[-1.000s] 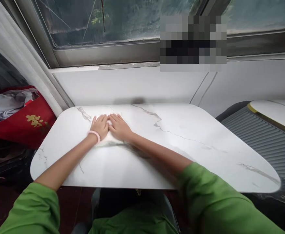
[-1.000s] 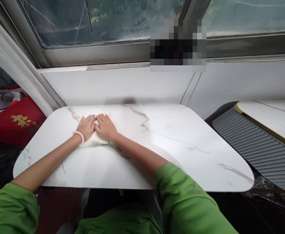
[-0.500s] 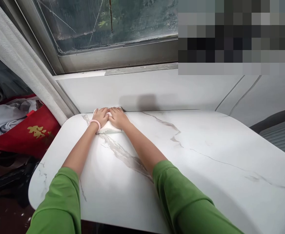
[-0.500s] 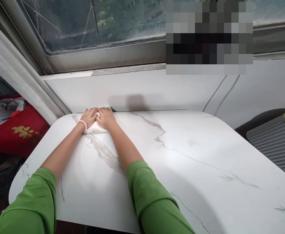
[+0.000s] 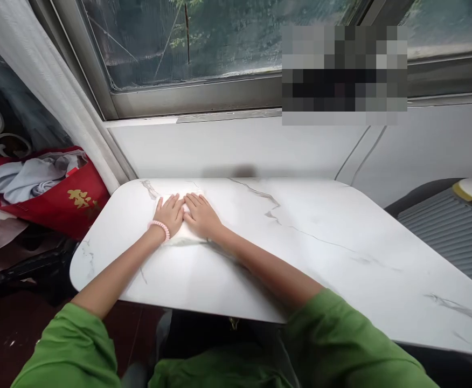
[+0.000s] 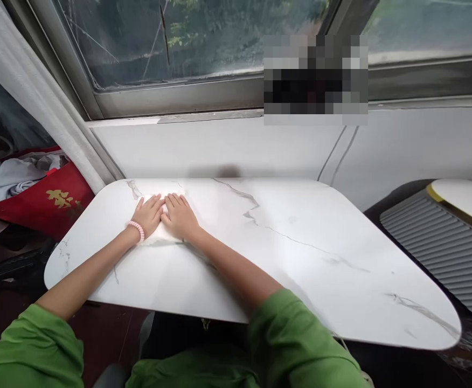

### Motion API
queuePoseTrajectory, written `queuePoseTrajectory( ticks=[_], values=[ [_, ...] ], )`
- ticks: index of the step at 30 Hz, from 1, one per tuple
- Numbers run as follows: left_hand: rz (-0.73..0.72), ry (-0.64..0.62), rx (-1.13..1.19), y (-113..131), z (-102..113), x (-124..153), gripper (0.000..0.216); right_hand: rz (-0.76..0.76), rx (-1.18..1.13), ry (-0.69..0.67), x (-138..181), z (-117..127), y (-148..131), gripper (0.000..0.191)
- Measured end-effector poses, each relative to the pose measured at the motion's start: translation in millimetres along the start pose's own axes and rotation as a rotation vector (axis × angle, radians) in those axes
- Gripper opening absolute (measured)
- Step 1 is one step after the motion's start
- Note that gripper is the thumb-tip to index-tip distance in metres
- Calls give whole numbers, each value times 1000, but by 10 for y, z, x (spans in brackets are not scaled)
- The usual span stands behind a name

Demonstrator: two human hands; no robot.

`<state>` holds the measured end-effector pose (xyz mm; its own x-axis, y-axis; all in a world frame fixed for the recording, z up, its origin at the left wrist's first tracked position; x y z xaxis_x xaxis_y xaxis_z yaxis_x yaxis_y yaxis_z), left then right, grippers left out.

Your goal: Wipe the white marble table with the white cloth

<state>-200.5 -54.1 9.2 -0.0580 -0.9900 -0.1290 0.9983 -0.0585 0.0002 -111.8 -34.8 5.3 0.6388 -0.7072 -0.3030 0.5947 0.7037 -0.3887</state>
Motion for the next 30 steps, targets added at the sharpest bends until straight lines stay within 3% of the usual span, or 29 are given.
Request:
queuePoseTrajectory(
  ticks=[8,13,18,25,30],
  values=[
    [-93,4,36,514,205,1221,49,129,121,-7,1098,177,-676,57],
    [-91,26,94,512,258,1466,50,195,124,-6,1227,151,-868,59],
    [-57,-64,93,120,145,1144,51,136,82,7,772,-56,-792,60],
    [-36,-65,4,-808,22,187,49,83,11,55,-453,-351,-603,55],
    [-21,-89,6,-1233,-19,-398,48,0,45,85,-1115,-486,-482,53]
  ],
)
Point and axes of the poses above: each hand's wrist, its own x-axis away from the middle knuckle, its own z-axis out of the back of the hand, y = z × x, the point moved 7 cm from there along -x, towards the middle knuckle, and after that the axes turned 4 degrees about -x, right-handed, at the moved point
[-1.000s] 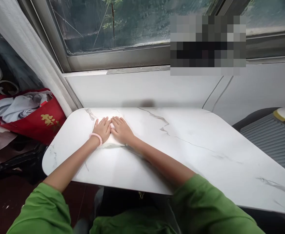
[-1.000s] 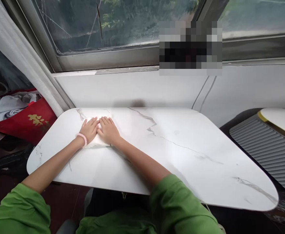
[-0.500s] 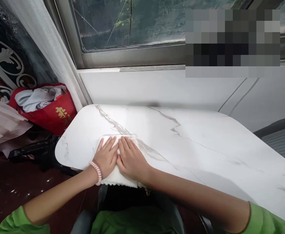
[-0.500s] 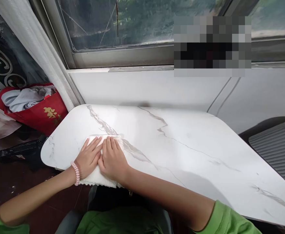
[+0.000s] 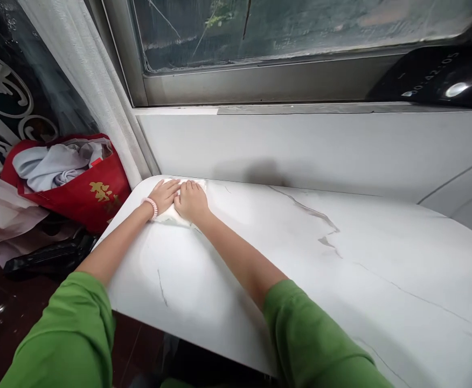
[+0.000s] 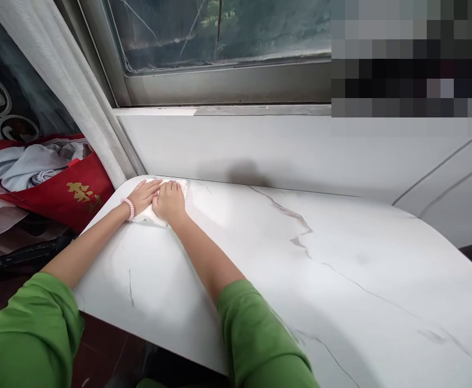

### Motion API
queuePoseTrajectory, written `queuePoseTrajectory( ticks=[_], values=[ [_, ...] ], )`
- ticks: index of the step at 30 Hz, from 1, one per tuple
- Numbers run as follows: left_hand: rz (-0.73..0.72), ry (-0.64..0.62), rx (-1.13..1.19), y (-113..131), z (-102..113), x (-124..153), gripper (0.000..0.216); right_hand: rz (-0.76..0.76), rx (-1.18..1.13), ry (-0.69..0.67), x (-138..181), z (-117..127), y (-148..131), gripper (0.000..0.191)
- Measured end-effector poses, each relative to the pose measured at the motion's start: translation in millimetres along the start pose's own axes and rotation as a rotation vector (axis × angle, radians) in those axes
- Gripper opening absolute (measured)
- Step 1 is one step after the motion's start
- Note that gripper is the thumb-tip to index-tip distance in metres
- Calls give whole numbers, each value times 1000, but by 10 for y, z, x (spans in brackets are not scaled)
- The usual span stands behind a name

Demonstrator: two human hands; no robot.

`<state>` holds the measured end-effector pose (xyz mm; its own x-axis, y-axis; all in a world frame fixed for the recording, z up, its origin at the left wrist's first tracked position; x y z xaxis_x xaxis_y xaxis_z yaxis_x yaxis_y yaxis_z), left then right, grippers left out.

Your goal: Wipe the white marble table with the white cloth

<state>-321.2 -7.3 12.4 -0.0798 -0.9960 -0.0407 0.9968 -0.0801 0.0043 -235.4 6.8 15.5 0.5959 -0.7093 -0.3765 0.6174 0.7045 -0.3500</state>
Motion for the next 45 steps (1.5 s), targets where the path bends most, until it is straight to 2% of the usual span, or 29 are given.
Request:
queuePoseTrajectory(
  ticks=[4,8,12,15,18,20,28,30,32,35,39,45],
  values=[
    [14,26,2,-241,0,-306,47,-7,-33,44,-357,-123,83,48],
    [47,38,-13,-415,-37,-447,47,-15,-59,64,-566,-227,135,45],
    [49,47,-39,-436,-42,-422,47,12,-69,80,-560,-247,109,48],
    [46,47,-56,-378,-24,-276,46,20,-66,49,-424,-235,36,53],
    [59,40,-58,-307,-9,42,46,45,-74,15,-184,-199,-142,56],
    [75,56,-60,-266,13,366,47,89,-91,1,30,-163,-341,57],
    [103,126,-109,-224,96,1983,51,282,-113,-105,981,-69,-1413,65],
    [114,153,-122,-265,102,2234,51,313,-130,-114,1113,-65,-1602,66],
    [123,160,-128,-315,92,2362,52,325,-154,-125,1153,-74,-1702,65],
    [129,140,-129,-401,69,2353,53,297,-216,-189,1041,-124,-1697,62],
    [150,106,-125,-551,46,2063,52,201,-344,-260,682,-222,-1527,50],
    [183,112,-140,-755,33,1232,50,139,-267,-34,61,-268,-1133,31]
  ],
)
Point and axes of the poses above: each hand's wrist, its own x-axis away from the middle knuckle, its own z-axis out of the back of the hand, y = z × x, the point moved 7 cm from there along -x, towards the middle knuckle, and after that the axes turned 4 degrees about -x, right-handed, at the moved point
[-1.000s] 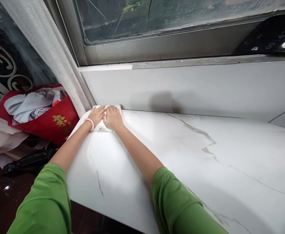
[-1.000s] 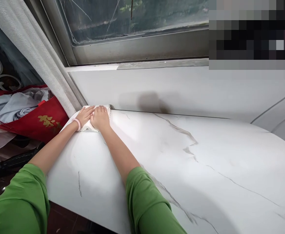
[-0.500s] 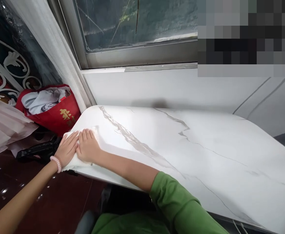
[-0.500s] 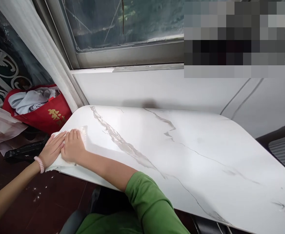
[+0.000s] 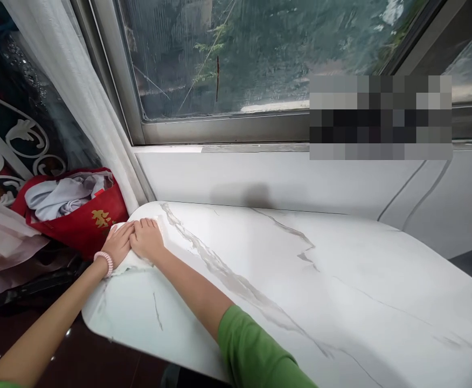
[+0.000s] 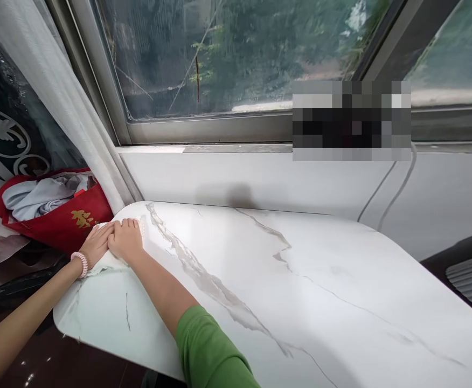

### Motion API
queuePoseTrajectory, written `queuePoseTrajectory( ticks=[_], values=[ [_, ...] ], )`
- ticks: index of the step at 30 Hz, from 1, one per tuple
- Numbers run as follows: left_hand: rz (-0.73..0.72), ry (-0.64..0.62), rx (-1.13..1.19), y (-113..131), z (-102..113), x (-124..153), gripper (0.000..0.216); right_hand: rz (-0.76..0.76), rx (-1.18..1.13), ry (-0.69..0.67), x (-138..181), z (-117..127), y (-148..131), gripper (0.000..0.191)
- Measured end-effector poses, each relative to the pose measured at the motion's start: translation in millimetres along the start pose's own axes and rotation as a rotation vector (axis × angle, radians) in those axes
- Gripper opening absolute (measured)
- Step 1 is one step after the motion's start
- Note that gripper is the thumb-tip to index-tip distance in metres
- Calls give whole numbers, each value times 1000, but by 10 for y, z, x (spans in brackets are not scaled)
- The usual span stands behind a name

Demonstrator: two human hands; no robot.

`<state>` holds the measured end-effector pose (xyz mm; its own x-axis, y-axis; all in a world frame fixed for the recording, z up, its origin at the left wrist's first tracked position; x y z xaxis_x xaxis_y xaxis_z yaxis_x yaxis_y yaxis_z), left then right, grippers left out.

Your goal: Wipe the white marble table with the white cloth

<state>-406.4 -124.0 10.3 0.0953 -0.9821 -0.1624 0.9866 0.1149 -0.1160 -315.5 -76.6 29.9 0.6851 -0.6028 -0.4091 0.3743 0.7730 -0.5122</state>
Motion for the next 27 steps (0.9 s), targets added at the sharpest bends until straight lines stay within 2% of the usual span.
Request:
queuePoseTrajectory(
  ticks=[4,8,13,16,20,24,27],
  values=[
    [16,-19,45,55,-67,-559,50,-22,33,38,-319,46,406,26],
    [-31,-12,139,141,-105,-1018,49,-82,53,76,-547,122,776,25],
    [-71,18,213,165,-155,-1352,48,-132,84,95,-680,171,1013,29],
    [-71,17,205,185,-173,-1358,48,-113,105,88,-662,175,1020,31],
    [-47,25,143,276,-139,-1193,49,-81,109,85,-506,218,940,31],
    [-64,30,66,481,-75,-881,50,-43,108,72,-191,314,794,30],
    [-88,59,25,694,-15,-537,50,-3,103,57,150,407,651,34]
  ],
)
Point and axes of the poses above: each hand's wrist, its own x-axis away from the middle knuckle, its own z-axis out of the back of the hand, y = z × x, the point moved 7 cm from there along -x, towards the middle knuckle, and after that the axes turned 4 degrees about -x, right-handed, at the moved point
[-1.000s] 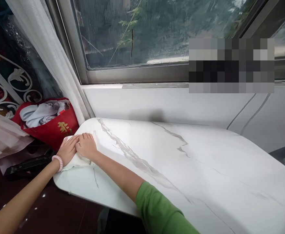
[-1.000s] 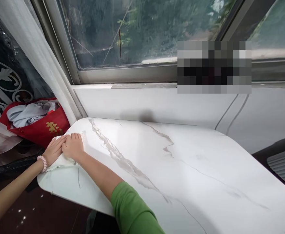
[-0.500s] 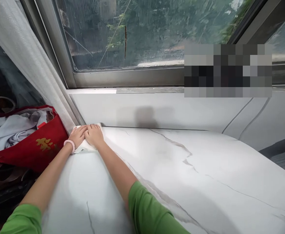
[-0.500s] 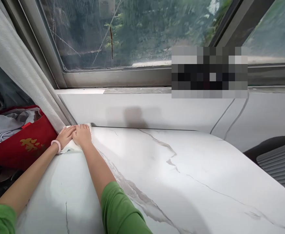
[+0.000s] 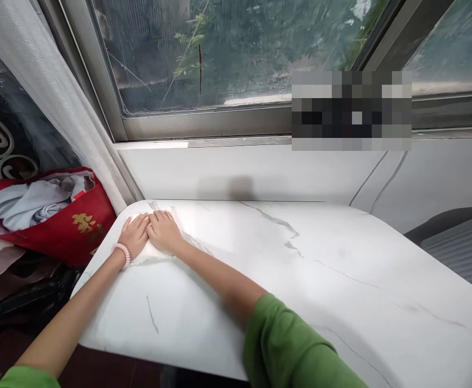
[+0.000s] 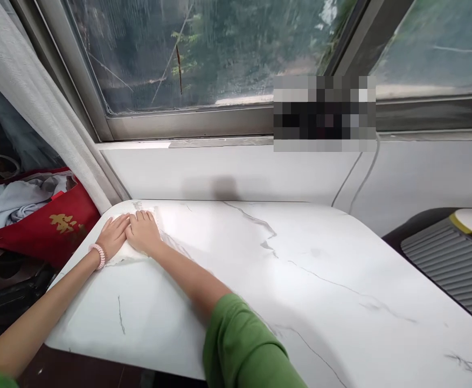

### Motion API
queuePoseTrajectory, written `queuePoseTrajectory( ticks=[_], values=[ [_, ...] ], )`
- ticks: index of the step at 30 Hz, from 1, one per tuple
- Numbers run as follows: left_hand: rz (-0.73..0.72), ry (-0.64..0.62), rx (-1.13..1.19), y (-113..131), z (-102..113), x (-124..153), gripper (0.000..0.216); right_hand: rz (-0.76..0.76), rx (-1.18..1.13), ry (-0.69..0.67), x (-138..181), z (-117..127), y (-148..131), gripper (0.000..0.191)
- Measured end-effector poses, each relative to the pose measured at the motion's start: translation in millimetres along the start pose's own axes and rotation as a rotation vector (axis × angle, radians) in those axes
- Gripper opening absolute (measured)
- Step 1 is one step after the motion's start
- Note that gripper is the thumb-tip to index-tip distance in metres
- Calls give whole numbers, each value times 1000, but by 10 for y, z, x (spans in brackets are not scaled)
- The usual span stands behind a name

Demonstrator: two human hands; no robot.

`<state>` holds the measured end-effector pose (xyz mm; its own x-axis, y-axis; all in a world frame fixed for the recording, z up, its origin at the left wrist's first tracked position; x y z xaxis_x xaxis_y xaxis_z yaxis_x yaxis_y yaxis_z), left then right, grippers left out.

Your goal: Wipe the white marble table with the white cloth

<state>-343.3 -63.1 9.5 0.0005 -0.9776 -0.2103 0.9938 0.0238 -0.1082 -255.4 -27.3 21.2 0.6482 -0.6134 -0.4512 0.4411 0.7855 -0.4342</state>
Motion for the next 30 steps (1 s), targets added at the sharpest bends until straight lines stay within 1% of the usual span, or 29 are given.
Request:
queuePoseTrajectory(
  ticks=[4,8,10,13,16,19,22,26,30],
  values=[
    [-13,62,-34,410,141,557,50,59,-33,-39,563,190,-217,39],
    [-51,102,-24,883,330,1134,49,61,-70,-115,1181,401,-408,47],
    [-77,112,-11,1090,413,1357,48,64,-96,-158,1440,496,-472,49],
    [-92,123,14,1277,492,1551,49,69,-130,-207,1667,585,-515,51],
    [-86,100,28,1313,493,1566,50,51,-137,-235,1681,590,-500,52],
    [-67,48,28,1243,432,1406,50,46,-123,-245,1533,539,-434,53],
    [-57,-8,25,1116,323,1046,50,53,-77,-212,1239,481,-254,51],
    [-9,-80,28,872,119,299,51,77,-4,-165,651,388,159,46],
    [21,-69,66,687,-33,-486,49,42,21,-128,83,340,643,42]
  ],
)
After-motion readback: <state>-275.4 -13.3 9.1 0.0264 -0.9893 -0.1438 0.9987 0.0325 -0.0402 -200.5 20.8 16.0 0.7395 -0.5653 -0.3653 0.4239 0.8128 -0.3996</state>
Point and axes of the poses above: each hand's wrist, its own x-axis away from the middle knuckle, its own z-axis out of the back of the hand, y = z × x, the point moved 7 cm from there along -x, towards the middle knuckle, and after that the axes turned 4 degrees about -x, right-handed, at the moved point
